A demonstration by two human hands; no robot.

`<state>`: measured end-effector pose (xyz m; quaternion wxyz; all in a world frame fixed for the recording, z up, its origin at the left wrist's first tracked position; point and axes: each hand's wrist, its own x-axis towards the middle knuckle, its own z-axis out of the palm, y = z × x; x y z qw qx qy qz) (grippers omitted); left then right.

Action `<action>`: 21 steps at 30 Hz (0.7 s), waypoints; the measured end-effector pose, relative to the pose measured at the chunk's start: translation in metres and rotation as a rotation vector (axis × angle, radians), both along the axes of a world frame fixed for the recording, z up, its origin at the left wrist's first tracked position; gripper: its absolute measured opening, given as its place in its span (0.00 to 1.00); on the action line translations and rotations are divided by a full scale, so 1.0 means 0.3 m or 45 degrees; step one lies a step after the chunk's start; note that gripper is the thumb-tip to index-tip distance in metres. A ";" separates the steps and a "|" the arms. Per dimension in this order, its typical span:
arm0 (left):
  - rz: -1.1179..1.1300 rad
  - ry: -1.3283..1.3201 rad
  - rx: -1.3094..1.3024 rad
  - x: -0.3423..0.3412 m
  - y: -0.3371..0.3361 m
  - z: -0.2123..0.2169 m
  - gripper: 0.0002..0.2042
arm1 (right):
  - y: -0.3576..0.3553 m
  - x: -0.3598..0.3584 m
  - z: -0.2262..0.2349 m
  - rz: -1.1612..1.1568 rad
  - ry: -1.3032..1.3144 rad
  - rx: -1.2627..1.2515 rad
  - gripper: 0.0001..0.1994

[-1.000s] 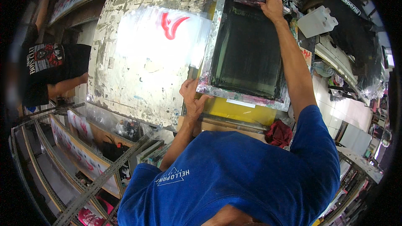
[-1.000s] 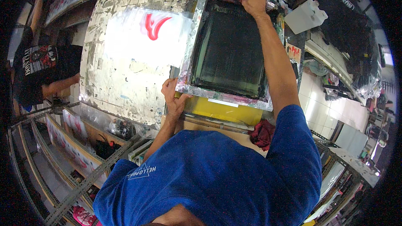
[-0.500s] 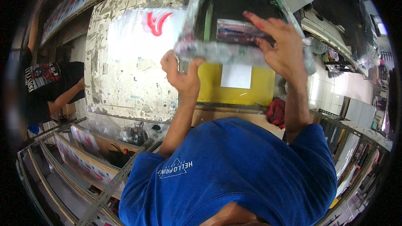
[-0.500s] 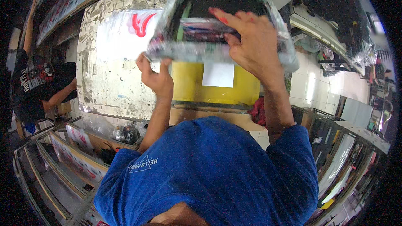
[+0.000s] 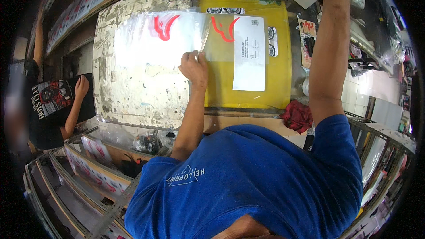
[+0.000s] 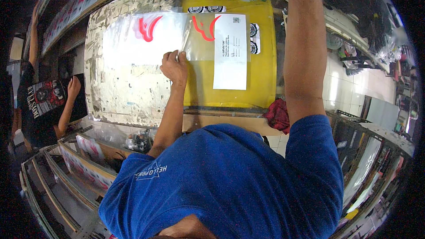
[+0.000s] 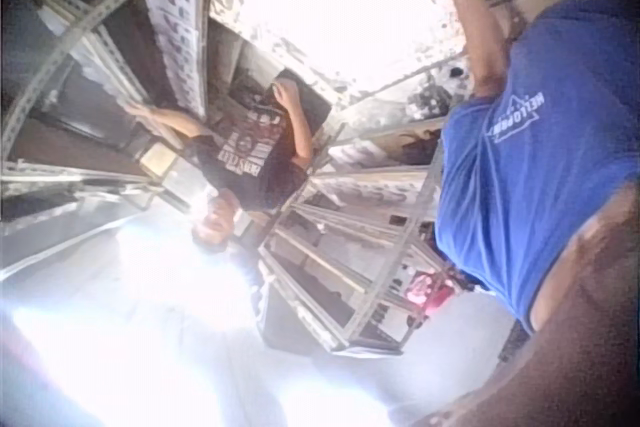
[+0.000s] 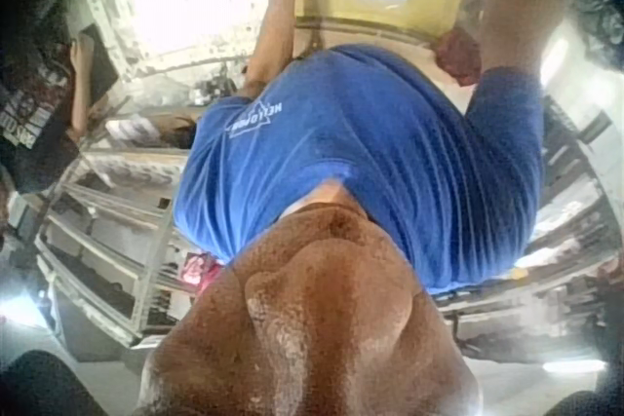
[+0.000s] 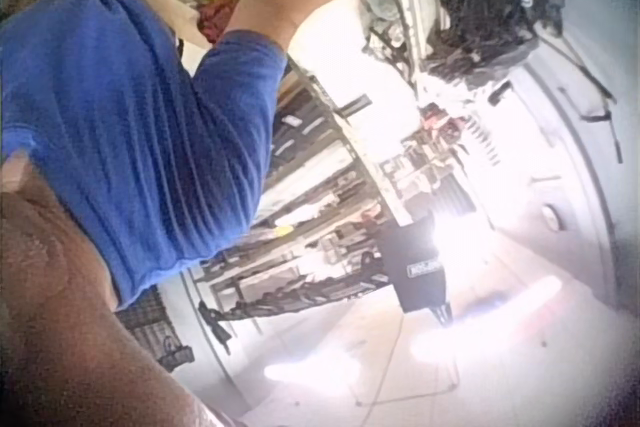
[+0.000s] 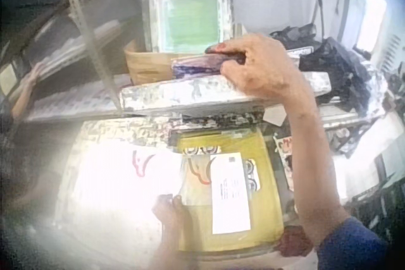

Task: The person repeatedly aligns a screen printing frame over a white sheet on a yellow work surface, presses down to transfer a red logo, and lifts the frame to reveal the printed design. The process is repeated multiple times in a continuous loop.

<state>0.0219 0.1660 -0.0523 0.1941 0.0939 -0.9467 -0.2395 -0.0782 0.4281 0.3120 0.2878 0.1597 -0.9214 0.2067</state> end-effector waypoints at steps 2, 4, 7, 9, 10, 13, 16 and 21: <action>-0.036 0.109 0.233 0.000 0.025 0.021 0.12 | 0.011 -0.013 0.006 -0.009 -0.010 0.048 0.19; -0.002 0.219 0.519 -0.011 0.080 0.071 0.11 | 0.037 -0.041 -0.001 0.075 0.123 0.089 0.18; 0.032 0.085 0.865 -0.031 0.091 0.183 0.11 | 0.044 -0.049 0.000 -0.003 0.042 0.073 0.18; 0.022 0.030 0.984 -0.035 0.080 0.203 0.11 | 0.043 -0.050 -0.002 0.035 0.085 0.047 0.18; 0.018 0.006 1.041 -0.036 0.069 0.209 0.10 | 0.041 -0.050 -0.001 0.055 0.109 0.031 0.18; 0.056 0.114 1.120 -0.009 0.032 0.188 0.10 | 0.035 -0.052 0.003 0.055 0.103 0.033 0.18; 0.157 0.198 1.218 -0.001 -0.077 0.198 0.11 | 0.026 -0.048 -0.004 0.078 0.080 0.021 0.18; 0.295 0.265 0.972 0.005 -0.372 0.164 0.09 | 0.038 -0.041 -0.012 0.029 0.122 0.011 0.18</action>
